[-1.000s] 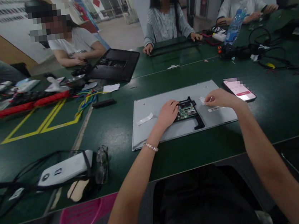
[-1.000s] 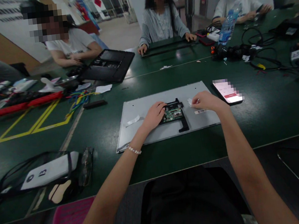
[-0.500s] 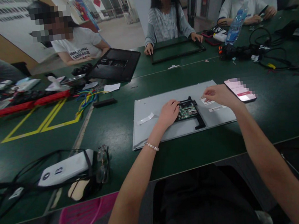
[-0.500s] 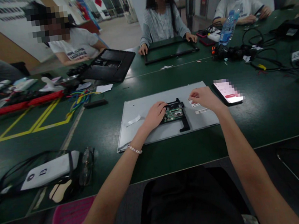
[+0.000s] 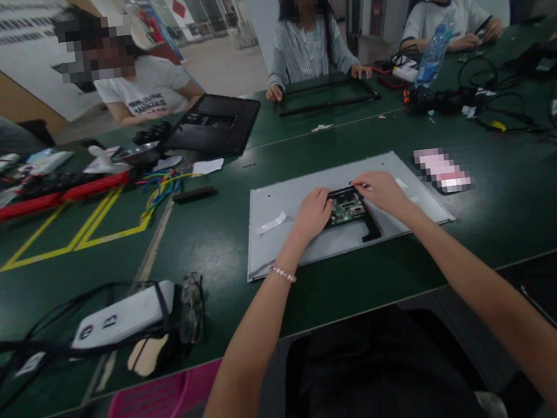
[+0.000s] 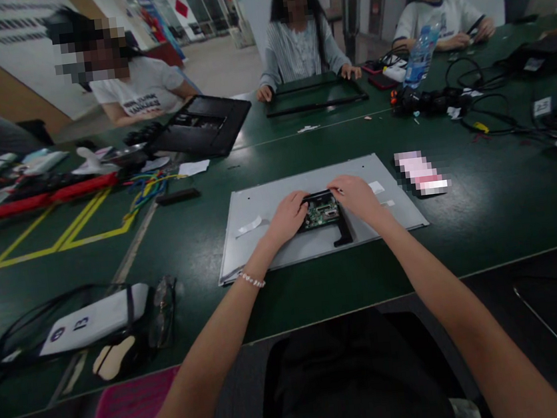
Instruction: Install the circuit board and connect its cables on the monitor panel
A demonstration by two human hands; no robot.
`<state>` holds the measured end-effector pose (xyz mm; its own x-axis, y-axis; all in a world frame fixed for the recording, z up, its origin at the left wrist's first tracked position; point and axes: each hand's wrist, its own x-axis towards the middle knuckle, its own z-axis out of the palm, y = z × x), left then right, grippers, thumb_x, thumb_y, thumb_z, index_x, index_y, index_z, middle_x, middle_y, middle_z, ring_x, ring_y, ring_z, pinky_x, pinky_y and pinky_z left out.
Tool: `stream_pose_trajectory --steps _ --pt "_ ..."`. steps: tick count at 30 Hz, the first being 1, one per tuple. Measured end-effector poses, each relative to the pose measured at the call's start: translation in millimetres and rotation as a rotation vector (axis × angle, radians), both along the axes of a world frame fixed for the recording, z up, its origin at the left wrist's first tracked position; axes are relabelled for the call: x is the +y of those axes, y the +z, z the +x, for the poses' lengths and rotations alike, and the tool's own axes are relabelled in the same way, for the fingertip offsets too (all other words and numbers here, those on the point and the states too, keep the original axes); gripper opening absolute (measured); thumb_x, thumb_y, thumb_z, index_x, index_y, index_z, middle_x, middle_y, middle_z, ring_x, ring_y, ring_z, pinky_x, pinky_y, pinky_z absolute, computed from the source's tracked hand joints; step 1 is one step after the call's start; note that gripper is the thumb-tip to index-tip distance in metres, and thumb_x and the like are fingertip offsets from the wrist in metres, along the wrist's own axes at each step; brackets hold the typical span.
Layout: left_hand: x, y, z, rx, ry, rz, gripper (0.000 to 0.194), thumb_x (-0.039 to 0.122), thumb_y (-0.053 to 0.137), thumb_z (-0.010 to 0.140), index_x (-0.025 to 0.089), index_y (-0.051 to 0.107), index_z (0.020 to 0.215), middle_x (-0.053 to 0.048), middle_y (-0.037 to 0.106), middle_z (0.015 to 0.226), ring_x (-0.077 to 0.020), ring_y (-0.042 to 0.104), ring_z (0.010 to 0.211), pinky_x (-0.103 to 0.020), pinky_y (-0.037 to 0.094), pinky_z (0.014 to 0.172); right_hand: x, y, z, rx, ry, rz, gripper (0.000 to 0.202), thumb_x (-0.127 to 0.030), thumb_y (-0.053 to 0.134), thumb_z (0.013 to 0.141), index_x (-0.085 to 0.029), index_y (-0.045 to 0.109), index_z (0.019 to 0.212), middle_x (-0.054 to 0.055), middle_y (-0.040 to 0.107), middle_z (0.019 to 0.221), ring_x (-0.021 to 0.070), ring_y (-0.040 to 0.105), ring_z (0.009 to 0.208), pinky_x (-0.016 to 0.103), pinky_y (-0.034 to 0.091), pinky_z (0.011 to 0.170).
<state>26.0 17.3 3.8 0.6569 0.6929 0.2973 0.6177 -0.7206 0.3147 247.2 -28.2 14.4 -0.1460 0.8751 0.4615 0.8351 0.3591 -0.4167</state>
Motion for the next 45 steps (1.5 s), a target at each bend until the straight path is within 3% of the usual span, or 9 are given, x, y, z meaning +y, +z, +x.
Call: stream_pose_trajectory --steps 6,12,21,30,36,45 --pt "-2 -1.5 0 -0.019 0.073 -0.039 0.037 0.025 0.037 0.097 0.011 0.045 0.131 -0.015 0.058 0.126 -0.0248 0.054 0.117 -0.040 0.041 0.104 3 2.3 -12 -0.033 -0.055 0.014 0.027 -0.017 0.047 0.092 -0.017 0.071 0.104 0.010 0.071 0.109 0.0230 0.064 0.101 0.034 0.047 0.090" --pt "-5 -2.0 -1 -0.022 0.079 -0.052 0.050 0.025 0.033 0.097 0.011 0.029 0.145 -0.018 0.049 0.139 -0.0262 0.050 0.126 -0.044 0.037 0.109 15 9.9 -31 -0.214 -0.044 -0.105 0.028 -0.016 0.047 0.091 -0.016 0.072 0.104 0.011 0.072 0.107 0.0241 0.064 0.099 0.034 0.046 0.085" --pt "-4 -4.5 0 -0.008 0.070 -0.005 0.044 0.024 0.035 0.097 0.012 0.040 0.139 -0.016 0.042 0.144 -0.0253 0.043 0.133 -0.041 0.036 0.111 25 -1.1 -45 -0.192 -0.041 -0.176 0.028 -0.020 0.049 0.091 -0.019 0.074 0.103 0.010 0.073 0.105 0.0252 0.065 0.096 0.034 0.046 0.083" --pt "-4 -6.9 1 -0.021 0.071 -0.009 0.044 0.023 0.036 0.097 0.011 0.039 0.139 -0.017 0.042 0.143 -0.0263 0.044 0.132 -0.042 0.037 0.110 40 -3.5 -41 -0.045 -0.101 -0.094 0.031 -0.018 0.046 0.091 -0.017 0.073 0.107 0.011 0.072 0.109 0.0244 0.063 0.103 0.036 0.044 0.093" --pt "-7 -2.7 0 -0.059 0.084 -0.044 0.044 0.021 0.038 0.095 0.011 0.037 0.138 -0.017 0.046 0.138 -0.0262 0.048 0.127 -0.042 0.040 0.107 51 -4.7 -55 -0.133 0.070 -0.235 0.024 -0.015 0.051 0.087 -0.017 0.073 0.095 0.011 0.073 0.101 0.0219 0.063 0.095 0.030 0.043 0.087" --pt "-8 0.1 0 -0.028 0.083 -0.047 0.037 0.022 0.038 0.096 0.014 0.042 0.131 -0.015 0.051 0.132 -0.0261 0.052 0.121 -0.041 0.042 0.104 45 -7.5 -57 -0.113 0.087 -0.209 0.023 -0.013 0.050 0.087 -0.017 0.072 0.091 0.010 0.072 0.099 0.0208 0.061 0.095 0.029 0.043 0.086"
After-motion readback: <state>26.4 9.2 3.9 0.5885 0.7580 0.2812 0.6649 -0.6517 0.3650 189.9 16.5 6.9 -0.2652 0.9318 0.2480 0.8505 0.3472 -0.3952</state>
